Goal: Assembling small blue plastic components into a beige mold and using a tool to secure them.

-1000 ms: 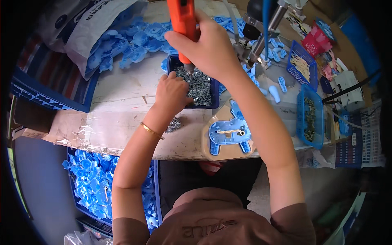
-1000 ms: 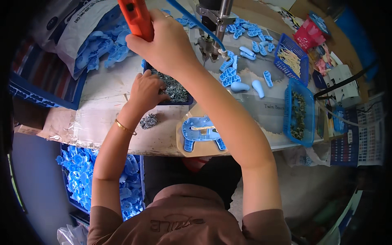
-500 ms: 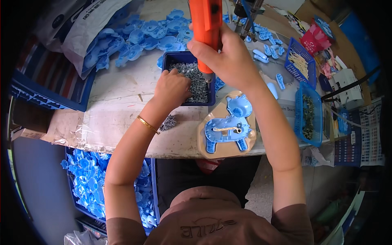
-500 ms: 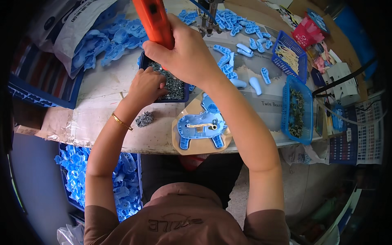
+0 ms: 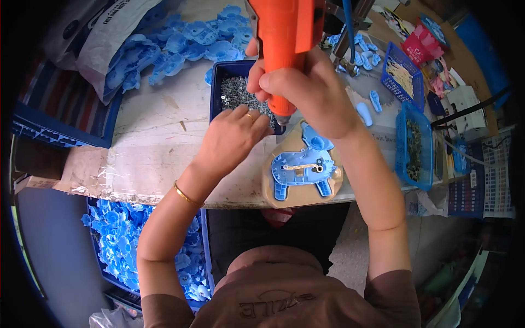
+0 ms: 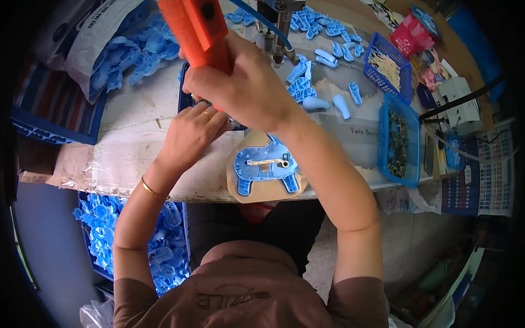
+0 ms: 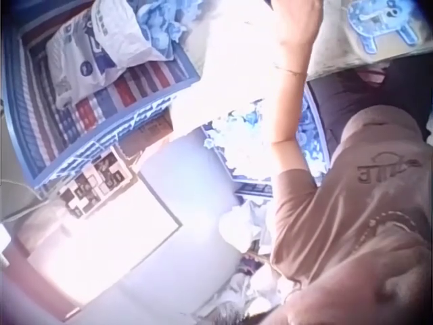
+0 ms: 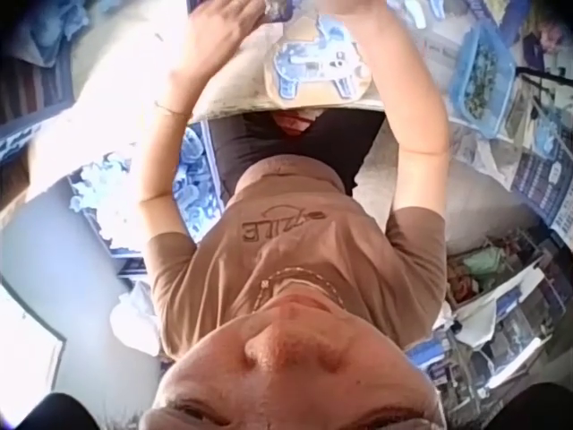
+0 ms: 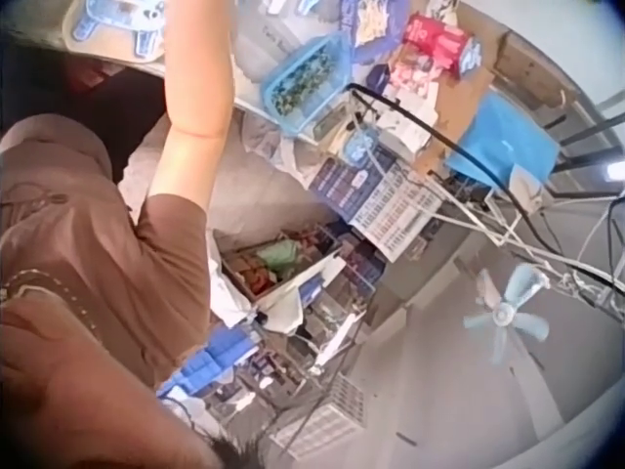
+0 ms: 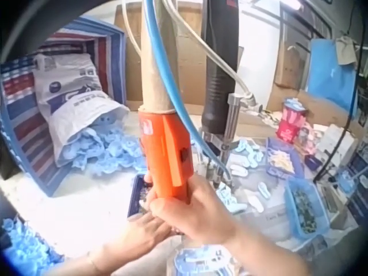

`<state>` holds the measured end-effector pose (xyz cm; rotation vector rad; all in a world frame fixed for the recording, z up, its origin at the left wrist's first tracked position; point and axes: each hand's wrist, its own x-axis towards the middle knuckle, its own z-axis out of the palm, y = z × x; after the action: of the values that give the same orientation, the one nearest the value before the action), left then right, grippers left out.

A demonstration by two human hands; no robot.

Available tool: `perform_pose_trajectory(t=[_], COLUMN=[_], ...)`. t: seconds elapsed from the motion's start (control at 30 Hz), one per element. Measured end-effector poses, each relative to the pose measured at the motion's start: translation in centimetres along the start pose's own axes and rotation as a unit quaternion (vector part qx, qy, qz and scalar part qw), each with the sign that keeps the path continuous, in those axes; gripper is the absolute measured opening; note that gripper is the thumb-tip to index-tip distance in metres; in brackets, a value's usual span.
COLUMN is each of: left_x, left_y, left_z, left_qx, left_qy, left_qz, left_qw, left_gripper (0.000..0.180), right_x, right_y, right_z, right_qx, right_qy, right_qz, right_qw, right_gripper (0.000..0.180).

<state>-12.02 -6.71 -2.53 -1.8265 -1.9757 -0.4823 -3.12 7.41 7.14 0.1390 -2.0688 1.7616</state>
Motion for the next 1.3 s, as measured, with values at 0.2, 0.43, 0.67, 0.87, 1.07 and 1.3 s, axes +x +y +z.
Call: perform_pose_trajectory(t=[0.2, 0.43, 0.67, 0.87, 1.07, 1.3], left_x=[-1.4, -1.7, -2.3, -2.5, -2.7, -3.0], left_y=[3.1, 4.7, 5.3, 6.0, 5.8, 6.0], left_z=[-0.6, -0.4, 0.2, 0.3, -0.3, 0.3], left_qx=[-0.081, -0.228, -0.253, -0.381, -0.229, -0.184], left_qy=[0.022, 0.057, 0.054, 0.034, 0.06, -0.017], left_qz=[-0.022, -0.09, -0.112, -0.131, -0.079, -0.105], left_qw=[0.996, 0.968, 0.959, 0.915, 0.968, 0.977], left_gripper=[0.021, 0.02, 0.017, 0.013, 0.052, 0.071], right_x=[-2.2, -2.7, -3.4, -3.6, -4.8, -5.6], right_y=[-0.7, -1.2, -1.0, -1.4, -0.5, 2.5], right_z=[1.2, 1.4, 1.4, 1.4, 1.2, 1.5], right_qx=[0.119, 0.104, 0.127, 0.083, 0.06, 0.134], right_qy=[0.021, 0.027, 0.032, 0.048, 0.03, 0.054], right_qz=[0.017, 0.031, 0.035, 0.037, 0.059, 0.068], right_qw=[0.992, 0.994, 0.991, 0.995, 0.996, 0.987], right_gripper=[0.034, 0.044, 0.035, 0.042, 0.031, 0.025])
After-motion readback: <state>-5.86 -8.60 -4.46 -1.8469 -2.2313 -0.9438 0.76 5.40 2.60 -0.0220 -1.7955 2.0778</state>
